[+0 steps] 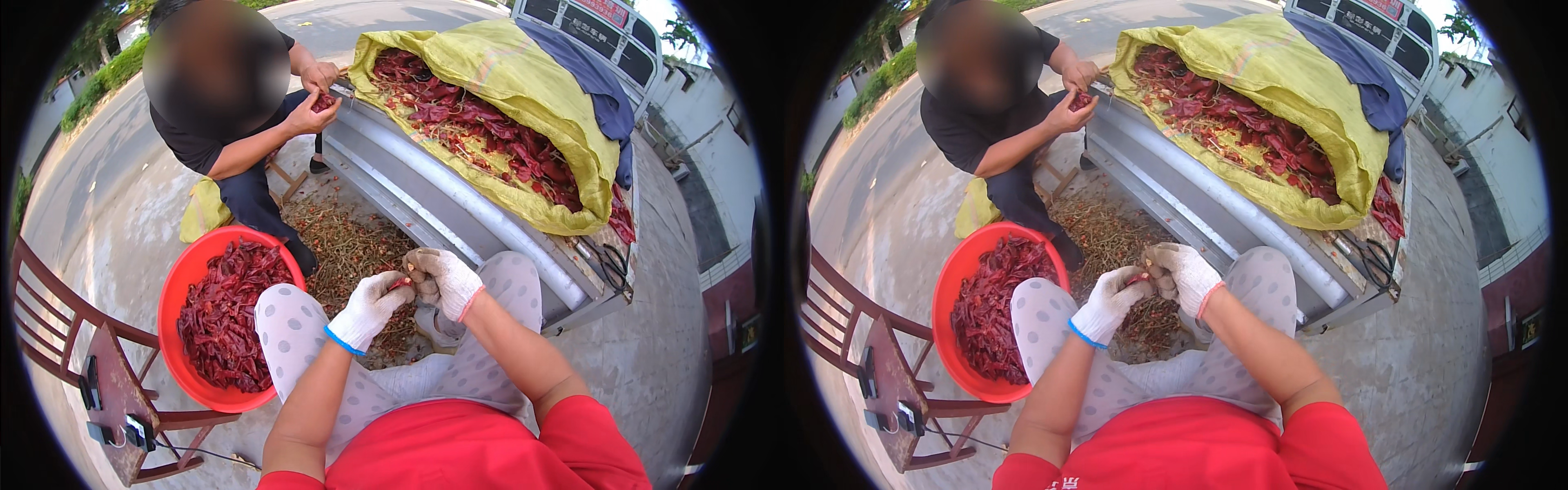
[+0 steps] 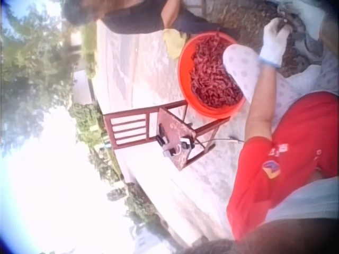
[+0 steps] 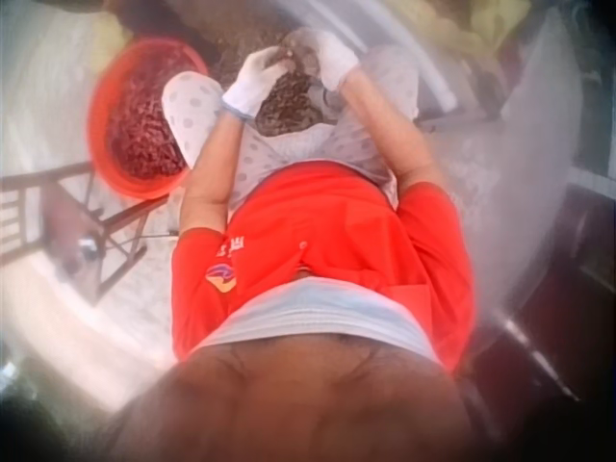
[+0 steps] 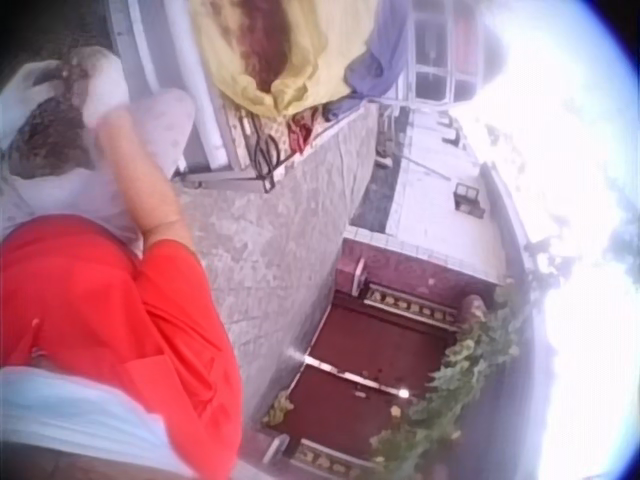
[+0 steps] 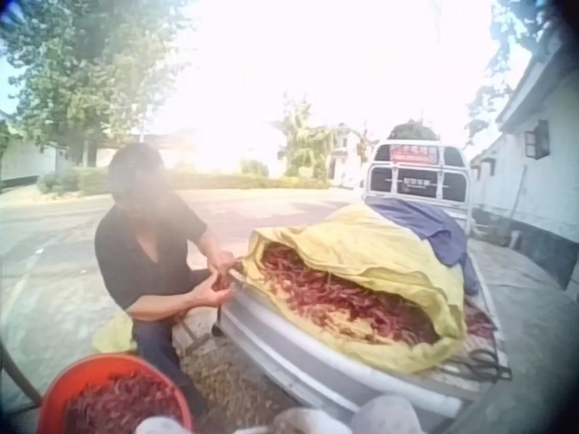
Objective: The person sits on the ground and removes stems from dried red chilies using scissors. They pick chilies from a large sack on a truck bed, cut the stems, and place the trimmed chilies into a red basin.
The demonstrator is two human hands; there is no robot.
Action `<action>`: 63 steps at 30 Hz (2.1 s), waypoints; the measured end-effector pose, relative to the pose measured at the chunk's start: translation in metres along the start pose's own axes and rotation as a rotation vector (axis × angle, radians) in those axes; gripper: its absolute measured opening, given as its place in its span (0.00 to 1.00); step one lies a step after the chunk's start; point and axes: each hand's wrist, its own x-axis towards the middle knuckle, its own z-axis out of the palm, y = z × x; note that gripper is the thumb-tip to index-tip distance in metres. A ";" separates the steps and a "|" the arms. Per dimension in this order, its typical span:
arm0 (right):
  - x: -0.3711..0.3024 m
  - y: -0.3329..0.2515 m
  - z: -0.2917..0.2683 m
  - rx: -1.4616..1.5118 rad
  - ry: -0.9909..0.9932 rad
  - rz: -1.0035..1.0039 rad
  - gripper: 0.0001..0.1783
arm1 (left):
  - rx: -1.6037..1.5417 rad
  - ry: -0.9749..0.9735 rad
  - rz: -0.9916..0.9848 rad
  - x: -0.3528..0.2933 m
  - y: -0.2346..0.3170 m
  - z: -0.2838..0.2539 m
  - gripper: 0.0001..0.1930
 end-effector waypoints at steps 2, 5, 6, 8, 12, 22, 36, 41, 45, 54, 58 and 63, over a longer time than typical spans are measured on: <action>0.008 0.002 -0.007 0.066 0.043 -0.032 0.10 | 0.085 0.033 0.152 0.003 -0.011 0.004 0.08; 0.014 -0.016 -0.007 -0.255 0.193 -0.241 0.13 | -0.187 0.148 -0.145 0.004 0.017 0.002 0.07; 0.014 -0.023 -0.007 -0.602 0.242 -0.350 0.15 | -0.171 0.133 -0.172 0.004 0.020 -0.001 0.08; 0.007 -0.042 -0.007 -1.398 0.322 -0.511 0.19 | -0.160 0.120 -0.194 0.002 0.016 -0.006 0.08; -0.003 -0.120 -0.037 -1.586 0.488 -0.456 0.18 | -0.289 0.172 -0.176 0.007 0.012 -0.012 0.11; 0.022 -0.195 -0.185 -2.143 1.044 -0.364 0.21 | -0.298 0.149 -0.203 0.014 0.004 -0.004 0.13; -0.025 -0.152 -0.061 -1.883 0.573 -0.561 0.18 | -0.362 0.163 -0.138 0.011 0.011 -0.006 0.06; -0.019 -0.068 0.002 -2.183 0.098 -0.372 0.12 | -0.183 0.145 0.066 0.019 -0.003 -0.011 0.07; -0.008 -0.028 0.026 -2.181 -0.084 -0.393 0.11 | 0.098 0.173 -0.036 0.010 -0.011 -0.002 0.12; -0.028 -0.033 0.003 -0.715 -0.051 -0.294 0.25 | -0.442 0.133 -0.112 0.009 0.006 0.000 0.14; -0.026 -0.018 0.015 -0.466 0.135 -0.305 0.20 | -0.508 0.078 -0.084 0.008 0.001 -0.001 0.15; -0.017 -0.006 0.009 -1.378 0.105 -1.085 0.08 | -0.392 0.043 0.034 0.010 0.004 0.001 0.21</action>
